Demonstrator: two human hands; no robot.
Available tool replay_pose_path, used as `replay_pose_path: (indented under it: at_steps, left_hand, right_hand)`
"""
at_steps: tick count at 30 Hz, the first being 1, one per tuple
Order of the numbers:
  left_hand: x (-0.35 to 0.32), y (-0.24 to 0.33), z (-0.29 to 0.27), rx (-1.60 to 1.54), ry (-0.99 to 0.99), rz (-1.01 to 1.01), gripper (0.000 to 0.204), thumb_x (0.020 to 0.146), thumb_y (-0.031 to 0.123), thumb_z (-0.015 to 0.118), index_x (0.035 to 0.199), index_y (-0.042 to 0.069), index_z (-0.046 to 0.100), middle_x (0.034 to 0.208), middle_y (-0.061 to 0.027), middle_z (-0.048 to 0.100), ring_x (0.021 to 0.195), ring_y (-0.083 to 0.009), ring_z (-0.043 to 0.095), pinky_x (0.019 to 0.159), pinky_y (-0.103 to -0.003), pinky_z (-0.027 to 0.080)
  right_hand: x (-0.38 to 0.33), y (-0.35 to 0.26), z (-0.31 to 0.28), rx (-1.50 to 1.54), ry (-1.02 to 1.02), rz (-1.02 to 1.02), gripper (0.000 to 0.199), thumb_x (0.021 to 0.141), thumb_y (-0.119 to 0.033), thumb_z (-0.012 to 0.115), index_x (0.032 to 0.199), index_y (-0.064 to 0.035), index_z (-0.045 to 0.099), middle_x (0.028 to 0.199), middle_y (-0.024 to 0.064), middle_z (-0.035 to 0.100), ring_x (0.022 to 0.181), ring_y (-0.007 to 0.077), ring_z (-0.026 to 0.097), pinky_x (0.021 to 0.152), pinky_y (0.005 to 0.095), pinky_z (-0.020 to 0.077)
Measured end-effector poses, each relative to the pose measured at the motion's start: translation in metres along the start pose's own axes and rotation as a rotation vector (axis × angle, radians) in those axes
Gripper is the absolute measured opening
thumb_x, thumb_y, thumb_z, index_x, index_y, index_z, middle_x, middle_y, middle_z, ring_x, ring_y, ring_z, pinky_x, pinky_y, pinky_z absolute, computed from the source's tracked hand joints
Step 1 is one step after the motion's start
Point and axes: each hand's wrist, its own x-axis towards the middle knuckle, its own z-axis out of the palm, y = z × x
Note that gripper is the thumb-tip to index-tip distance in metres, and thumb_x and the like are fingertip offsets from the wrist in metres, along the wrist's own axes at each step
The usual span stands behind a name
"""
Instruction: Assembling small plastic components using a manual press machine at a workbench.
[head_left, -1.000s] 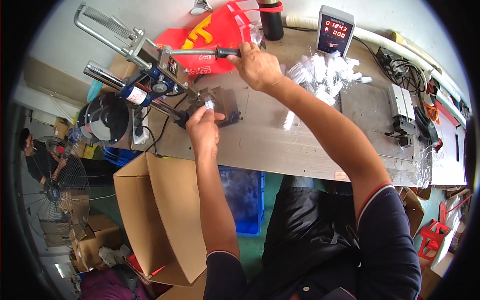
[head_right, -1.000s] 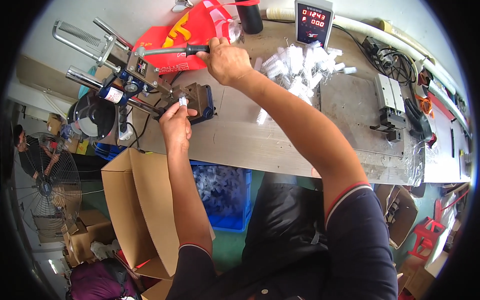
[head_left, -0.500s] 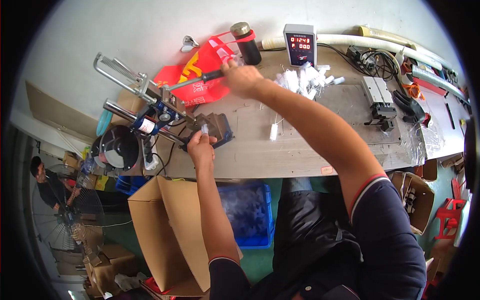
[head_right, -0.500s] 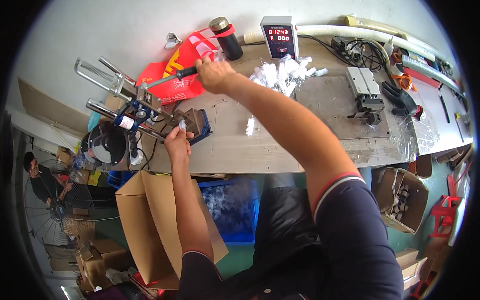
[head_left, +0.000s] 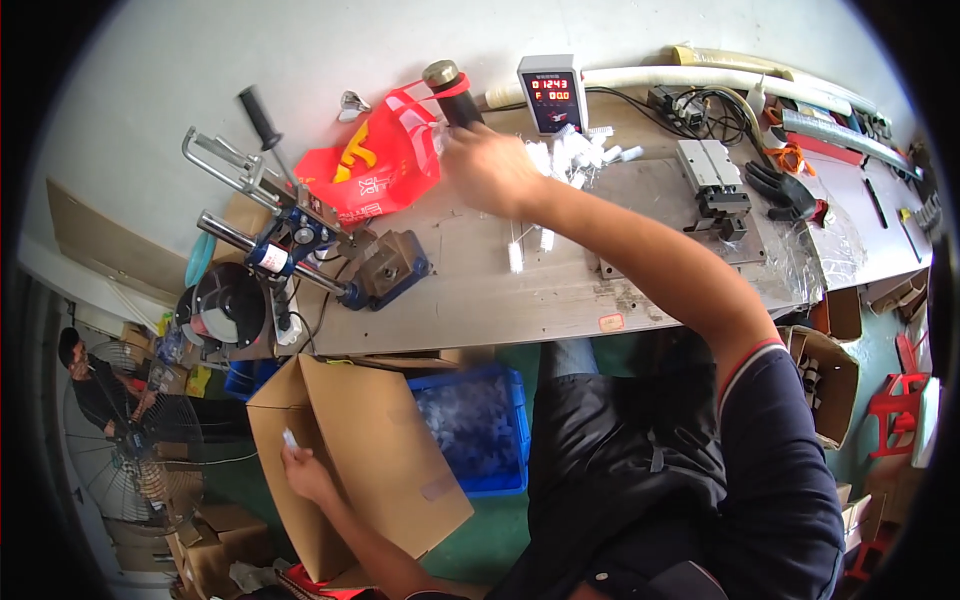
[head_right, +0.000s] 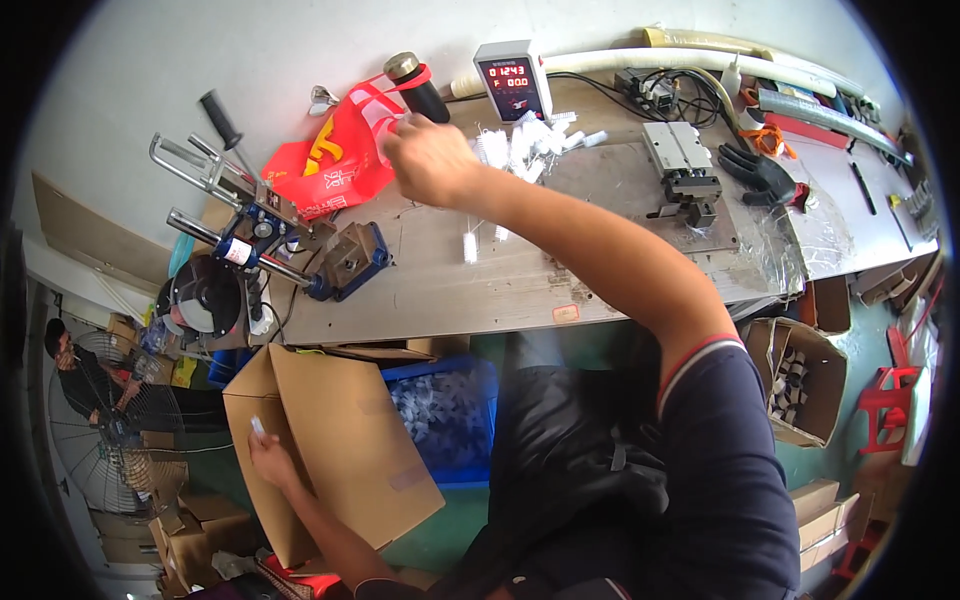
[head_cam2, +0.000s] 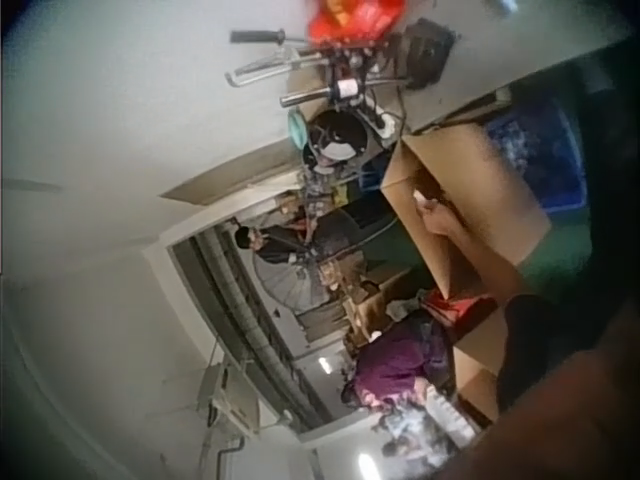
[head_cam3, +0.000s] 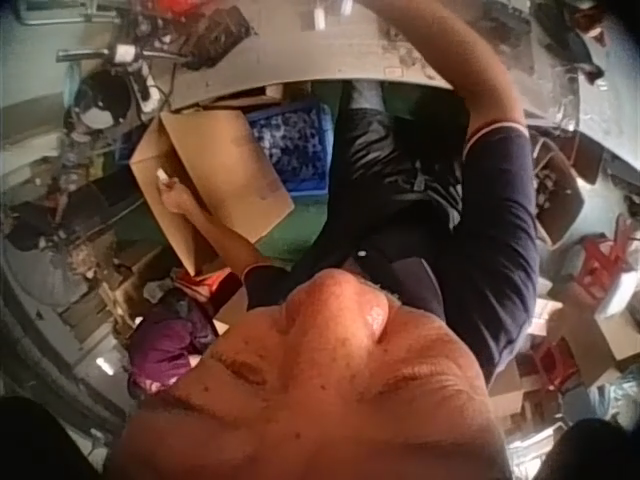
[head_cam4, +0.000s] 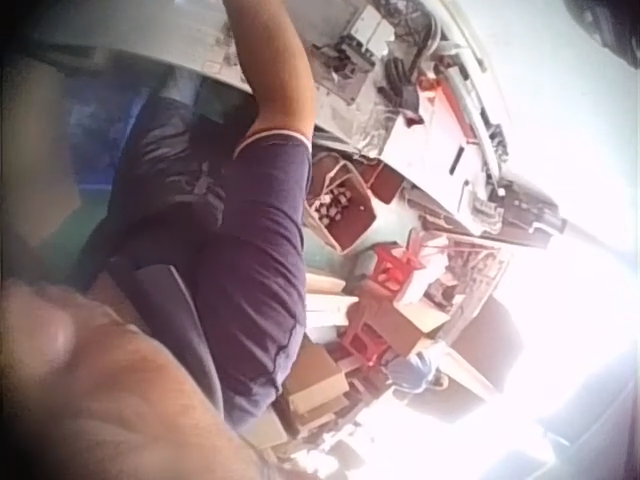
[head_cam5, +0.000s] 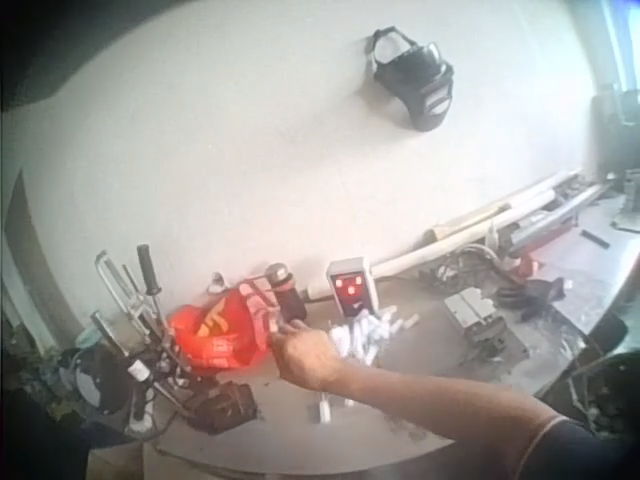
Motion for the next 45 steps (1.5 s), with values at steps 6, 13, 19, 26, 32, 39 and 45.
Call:
replay_pose_path:
  at_steps: [6,13,19,26,32,39,45]
  left_hand:
    - [-0.010,-0.058,0.007,0.201,-0.132,-0.033,0.036,0.096,0.016,0.068,0.127,-0.002,0.068,0.118,-0.0240,0.073,0.109,-0.0406,0.071,0.094,-0.048,0.054]
    - [-0.034,-0.003,0.017,-0.161,-0.021,0.201,0.035,0.095,0.013,0.067,0.126,-0.004,0.069,0.117,-0.0238,0.074,0.109,-0.0363,0.072,0.096,-0.044,0.054]
    - [-0.068,0.066,0.028,-0.281,-0.032,0.305,0.030,0.096,0.011,0.065,0.122,-0.003,0.070,0.113,-0.0224,0.075,0.102,-0.0355,0.073,0.092,-0.042,0.056]
    - [-0.117,0.185,0.069,-0.556,-0.181,0.589,0.027,0.096,0.008,0.068,0.120,-0.005,0.070,0.114,-0.0164,0.074,0.104,-0.0259,0.071,0.094,-0.037,0.055]
    - [-0.226,0.342,0.073,-0.848,-0.447,0.854,0.028,0.099,0.011,0.066,0.125,0.001,0.069,0.114,-0.0149,0.072,0.101,-0.0257,0.069,0.087,-0.038,0.055]
    - [-0.303,0.438,0.076,-1.398,-1.157,0.285,0.044,0.106,0.023,0.063,0.141,-0.001,0.053,0.109,-0.0115,0.066,0.088,-0.0198,0.067,0.076,-0.034,0.057]
    - [-0.331,0.447,0.080,-1.334,-1.464,0.081,0.029,0.106,0.025,0.063,0.124,0.002,0.062,0.091,-0.0050,0.065,0.078,-0.0158,0.066,0.068,-0.032,0.058]
  right_hand:
    - [-0.114,0.033,0.009,-0.115,-0.291,0.114,0.023,0.081,-0.009,0.062,0.101,-0.0071,0.073,0.107,0.0156,0.070,0.107,0.0354,0.067,0.082,0.0467,0.0583]
    - [-0.117,0.033,0.048,-0.412,-0.415,-0.105,0.009,0.079,-0.013,0.069,0.080,-0.0083,0.076,0.091,0.0090,0.073,0.097,0.0275,0.071,0.066,0.0401,0.0563]
    - [-0.118,0.056,0.028,-0.373,-0.111,-0.080,0.009,0.082,-0.014,0.066,0.080,-0.0089,0.073,0.088,0.0083,0.074,0.085,0.0267,0.076,0.064,0.0420,0.0576]
    - [-0.138,0.077,-0.023,0.075,0.112,0.426,0.010,0.086,-0.011,0.061,0.092,-0.0032,0.064,0.082,0.0193,0.072,0.080,0.0425,0.071,0.072,0.0515,0.0566]
    - [-0.195,0.049,-0.052,0.526,0.543,0.571,0.012,0.084,-0.010,0.068,0.090,0.0006,0.069,0.079,0.0203,0.073,0.072,0.0345,0.073,0.068,0.0441,0.0566]
    - [-0.293,0.001,-0.097,1.149,0.572,0.893,0.011,0.094,-0.008,0.068,0.092,0.0030,0.069,0.079,0.0060,0.072,0.066,0.0106,0.068,0.055,0.0255,0.0540]
    - [-0.340,0.000,-0.130,1.175,0.643,0.959,0.013,0.095,-0.009,0.069,0.095,0.0040,0.069,0.082,0.0067,0.072,0.067,0.0103,0.068,0.055,0.0244,0.0545]
